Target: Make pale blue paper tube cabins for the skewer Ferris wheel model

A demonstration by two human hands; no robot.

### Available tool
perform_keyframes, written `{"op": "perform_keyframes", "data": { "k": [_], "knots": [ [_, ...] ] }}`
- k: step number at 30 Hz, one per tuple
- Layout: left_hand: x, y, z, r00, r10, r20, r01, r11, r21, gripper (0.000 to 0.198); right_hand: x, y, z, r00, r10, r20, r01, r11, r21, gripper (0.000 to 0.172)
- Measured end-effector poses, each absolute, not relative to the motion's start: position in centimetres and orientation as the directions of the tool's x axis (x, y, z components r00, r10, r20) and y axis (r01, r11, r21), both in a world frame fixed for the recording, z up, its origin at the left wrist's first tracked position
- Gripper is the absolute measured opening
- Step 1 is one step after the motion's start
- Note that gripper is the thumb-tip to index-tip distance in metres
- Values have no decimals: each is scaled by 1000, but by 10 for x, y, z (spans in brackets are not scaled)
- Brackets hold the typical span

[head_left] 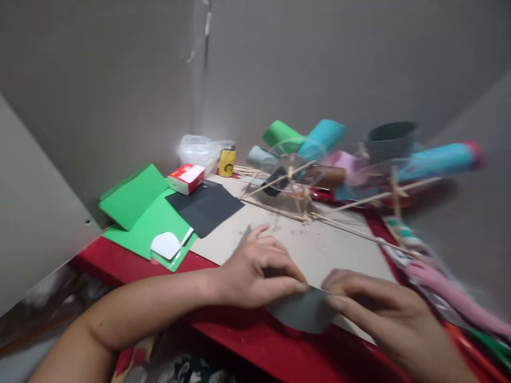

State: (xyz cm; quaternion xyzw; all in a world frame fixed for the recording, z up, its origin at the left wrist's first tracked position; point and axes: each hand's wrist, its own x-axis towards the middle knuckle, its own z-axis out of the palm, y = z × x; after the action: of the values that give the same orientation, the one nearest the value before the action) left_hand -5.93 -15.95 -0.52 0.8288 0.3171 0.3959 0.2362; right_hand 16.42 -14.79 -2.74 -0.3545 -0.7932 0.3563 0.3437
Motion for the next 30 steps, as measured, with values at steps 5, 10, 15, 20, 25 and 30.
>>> {"op": "perform_keyframes", "data": {
  "k": [5, 10, 15, 20, 25, 30],
  "knots": [
    [-58, -154, 1, 409, 766, 496, 268, -620, 738, 5, 168, -149, -4, -435, 845, 311, 238, 441, -865, 30],
    [-57, -155, 1, 343, 793, 503, 282, -598, 750, 14, 170, -144, -7, -366, 872, 324, 197, 413, -889, 28],
    [-59, -157, 2, 366, 786, 499, 245, -598, 763, 17, 170, -150, -6, -358, 873, 332, 150, 405, -902, 31],
    [-63, -153, 7, 390, 818, 423, 240, -533, 811, 14, 175, -146, -11, -284, 906, 314, 49, 340, -939, 31],
    [-63, -150, 7, 363, 840, 403, 228, -500, 836, 23, 176, -141, -8, -166, 952, 257, -39, 254, -966, 38],
    [-62, -146, 0, 392, 849, 355, 158, -442, 883, 27, 171, -145, -5, -166, 963, 213, -89, 201, -976, 43]
  ]
}}
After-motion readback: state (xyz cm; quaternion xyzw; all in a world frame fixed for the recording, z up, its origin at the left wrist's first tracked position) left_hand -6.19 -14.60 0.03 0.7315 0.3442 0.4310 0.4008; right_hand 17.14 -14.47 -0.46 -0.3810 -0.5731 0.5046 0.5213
